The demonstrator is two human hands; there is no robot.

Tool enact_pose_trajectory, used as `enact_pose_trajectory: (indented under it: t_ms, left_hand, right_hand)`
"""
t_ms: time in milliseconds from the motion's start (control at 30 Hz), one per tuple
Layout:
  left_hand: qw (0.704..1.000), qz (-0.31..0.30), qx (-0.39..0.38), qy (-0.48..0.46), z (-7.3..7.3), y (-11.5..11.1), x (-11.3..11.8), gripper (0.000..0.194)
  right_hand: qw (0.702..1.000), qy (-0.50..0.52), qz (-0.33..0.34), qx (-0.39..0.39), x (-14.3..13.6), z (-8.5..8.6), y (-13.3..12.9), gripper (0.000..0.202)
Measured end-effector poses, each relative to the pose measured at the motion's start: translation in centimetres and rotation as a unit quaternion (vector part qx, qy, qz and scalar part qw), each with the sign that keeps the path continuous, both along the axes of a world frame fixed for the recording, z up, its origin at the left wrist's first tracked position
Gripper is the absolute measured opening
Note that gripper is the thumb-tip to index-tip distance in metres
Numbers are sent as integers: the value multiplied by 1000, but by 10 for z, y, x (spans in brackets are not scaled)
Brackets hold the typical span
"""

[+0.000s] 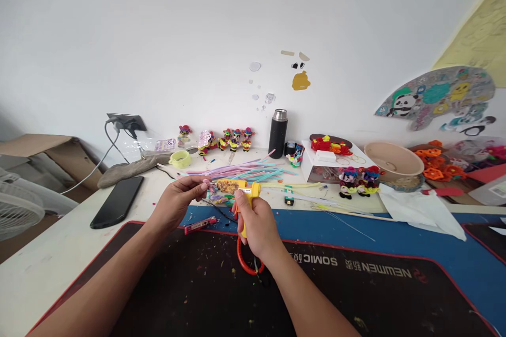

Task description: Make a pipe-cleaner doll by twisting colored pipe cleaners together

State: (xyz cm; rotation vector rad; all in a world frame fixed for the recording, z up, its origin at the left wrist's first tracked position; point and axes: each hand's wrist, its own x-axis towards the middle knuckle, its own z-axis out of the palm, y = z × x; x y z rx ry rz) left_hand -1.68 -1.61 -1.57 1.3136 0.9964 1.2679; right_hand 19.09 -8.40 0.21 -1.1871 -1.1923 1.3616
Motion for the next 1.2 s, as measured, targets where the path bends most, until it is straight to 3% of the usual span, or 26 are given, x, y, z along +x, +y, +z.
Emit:
enact_pose_trajectory:
  t_ms: [1200]
  left_hand:
    - [1000,11,-3,-18,5,-3,2,25]
  right_hand:
    - [1000,-9,-9,-11,0,2,-2,67]
